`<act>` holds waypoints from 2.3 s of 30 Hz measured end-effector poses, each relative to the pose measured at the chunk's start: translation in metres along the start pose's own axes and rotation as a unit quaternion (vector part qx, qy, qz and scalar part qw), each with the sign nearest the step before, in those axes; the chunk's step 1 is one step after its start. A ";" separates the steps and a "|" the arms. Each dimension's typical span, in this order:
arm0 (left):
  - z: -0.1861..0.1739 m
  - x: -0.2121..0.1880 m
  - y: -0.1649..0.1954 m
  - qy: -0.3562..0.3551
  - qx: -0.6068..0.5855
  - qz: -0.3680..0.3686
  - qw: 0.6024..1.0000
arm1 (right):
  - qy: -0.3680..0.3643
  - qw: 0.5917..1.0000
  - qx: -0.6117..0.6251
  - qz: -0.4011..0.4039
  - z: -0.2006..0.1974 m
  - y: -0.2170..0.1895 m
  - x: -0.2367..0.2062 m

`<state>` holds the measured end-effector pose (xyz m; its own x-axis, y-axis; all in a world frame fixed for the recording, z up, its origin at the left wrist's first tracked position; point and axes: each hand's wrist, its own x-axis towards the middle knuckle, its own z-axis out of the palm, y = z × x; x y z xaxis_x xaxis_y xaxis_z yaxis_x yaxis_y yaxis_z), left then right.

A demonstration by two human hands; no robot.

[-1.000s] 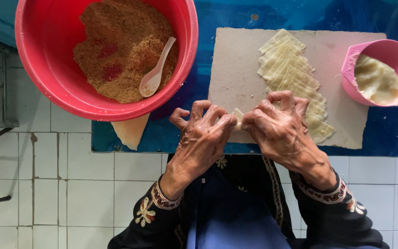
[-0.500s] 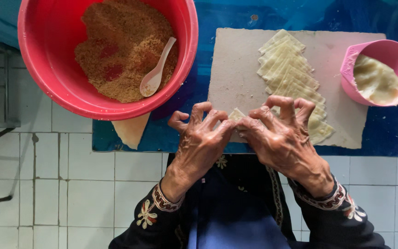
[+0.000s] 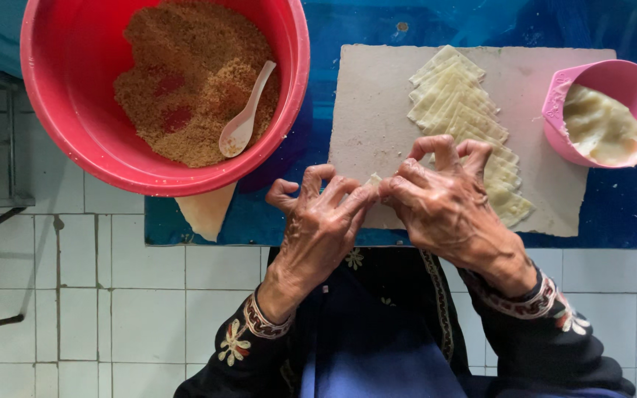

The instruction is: The person folds triangular dough wrappers and fills them with a brown sugar mixture. They take a folded wrapper, spoon brown sugar from a red bowl onto the dough, then pinch and fold the wrapper closed, placing finished pieces aside while working through a stack of prepared wrappers on the table.

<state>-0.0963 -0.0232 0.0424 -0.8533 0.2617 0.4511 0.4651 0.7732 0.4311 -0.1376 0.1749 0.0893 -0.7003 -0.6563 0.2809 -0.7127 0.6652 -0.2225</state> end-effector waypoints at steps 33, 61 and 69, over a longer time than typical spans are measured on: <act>-0.001 0.001 0.003 0.023 0.097 0.016 0.995 | 0.065 0.992 -0.097 0.039 0.011 -0.014 -0.012; -0.009 0.003 -0.006 0.014 -0.023 -0.078 0.997 | -0.011 0.976 -0.210 0.047 0.026 -0.006 0.006; -0.007 0.022 -0.003 0.019 0.060 -0.034 0.997 | 0.020 0.985 -0.140 0.099 0.010 -0.017 0.021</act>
<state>-0.1142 -0.0236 0.0563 -0.8711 0.1864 0.4544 0.3731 0.8529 0.3652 -0.1402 0.1461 0.0898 -0.8186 -0.4923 0.2957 -0.5185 0.8550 -0.0119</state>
